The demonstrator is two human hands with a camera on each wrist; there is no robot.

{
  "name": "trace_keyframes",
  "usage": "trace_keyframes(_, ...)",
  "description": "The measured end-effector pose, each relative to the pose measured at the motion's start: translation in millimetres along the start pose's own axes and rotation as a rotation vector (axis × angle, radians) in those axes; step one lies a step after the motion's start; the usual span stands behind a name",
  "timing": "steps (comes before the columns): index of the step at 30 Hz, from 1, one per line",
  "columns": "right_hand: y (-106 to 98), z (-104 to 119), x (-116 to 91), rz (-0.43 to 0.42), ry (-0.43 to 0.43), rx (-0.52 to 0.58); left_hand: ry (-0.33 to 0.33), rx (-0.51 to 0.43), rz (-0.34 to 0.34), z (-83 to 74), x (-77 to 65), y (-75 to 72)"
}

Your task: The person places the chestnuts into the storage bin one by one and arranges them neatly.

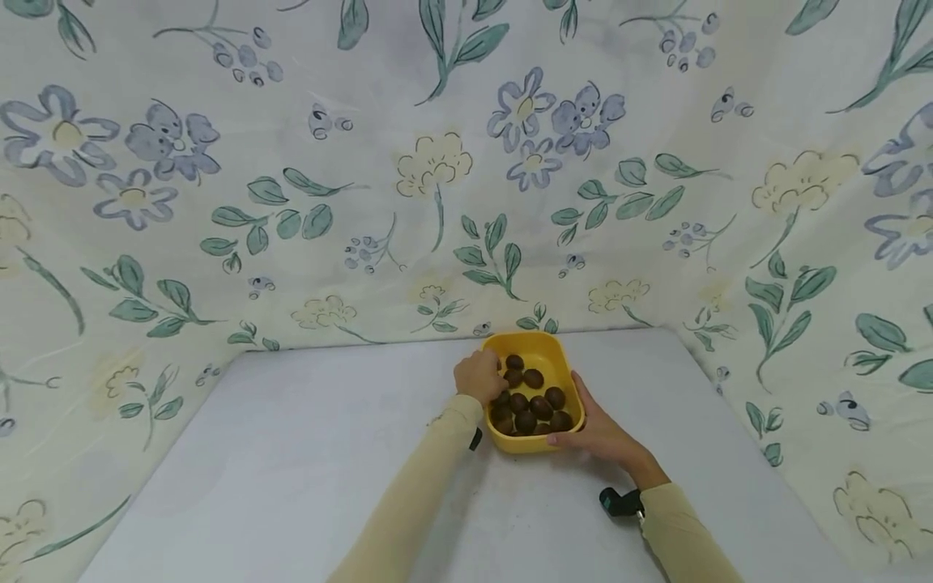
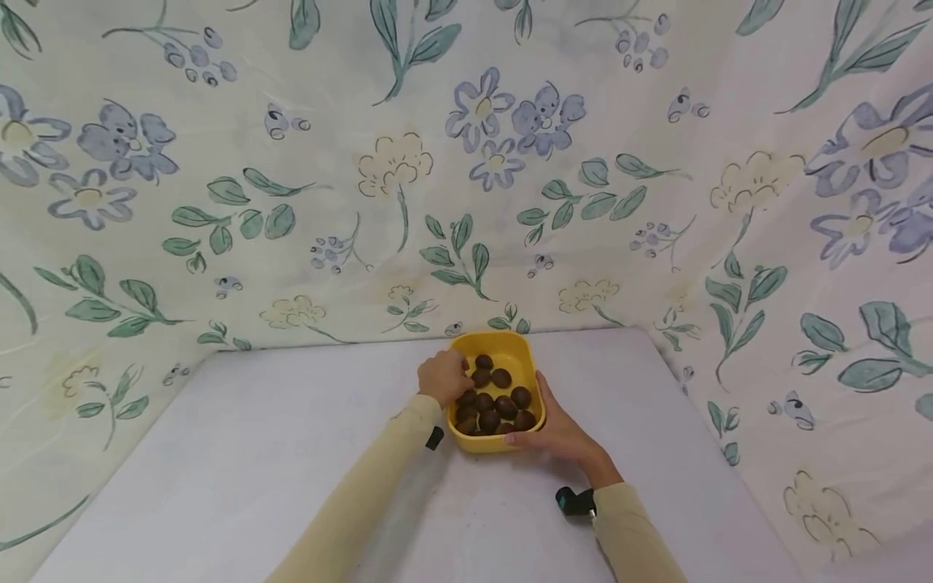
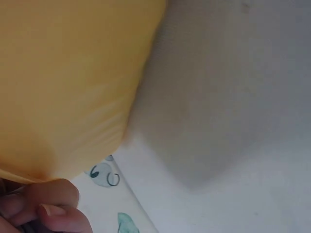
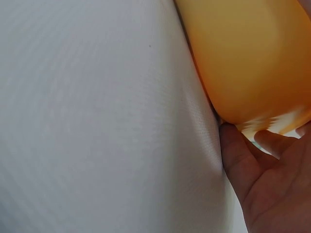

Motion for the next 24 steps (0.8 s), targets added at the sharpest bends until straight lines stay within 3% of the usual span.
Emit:
trace_keyframes(10,2,3,-2,-0.001,-0.024,0.006,0.004,0.003,0.013,4.1,-3.5,-1.1)
trace_keyframes(14,3,3,-2,0.003,-0.035,0.020,0.004,-0.040,0.000,6.3,-7.2,-3.2)
trace_keyframes(19,3,3,-3,0.004,-0.045,0.027,0.034,-0.135,-0.063,8.2,-12.8,-7.3)
trace_keyframes(24,2,3,-3,-0.003,-0.033,-0.003,0.072,-0.213,-0.168,11.5,-19.4,-21.9)
Point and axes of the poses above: each hand's wrist, its own x-axis towards the middle knuckle, its own y-axis out of the palm, z = x × y, the point moved 4 cm from there along x, towards the middle knuckle, and after that the axes turned 13 degrees about -z, right-handed, at the moved point
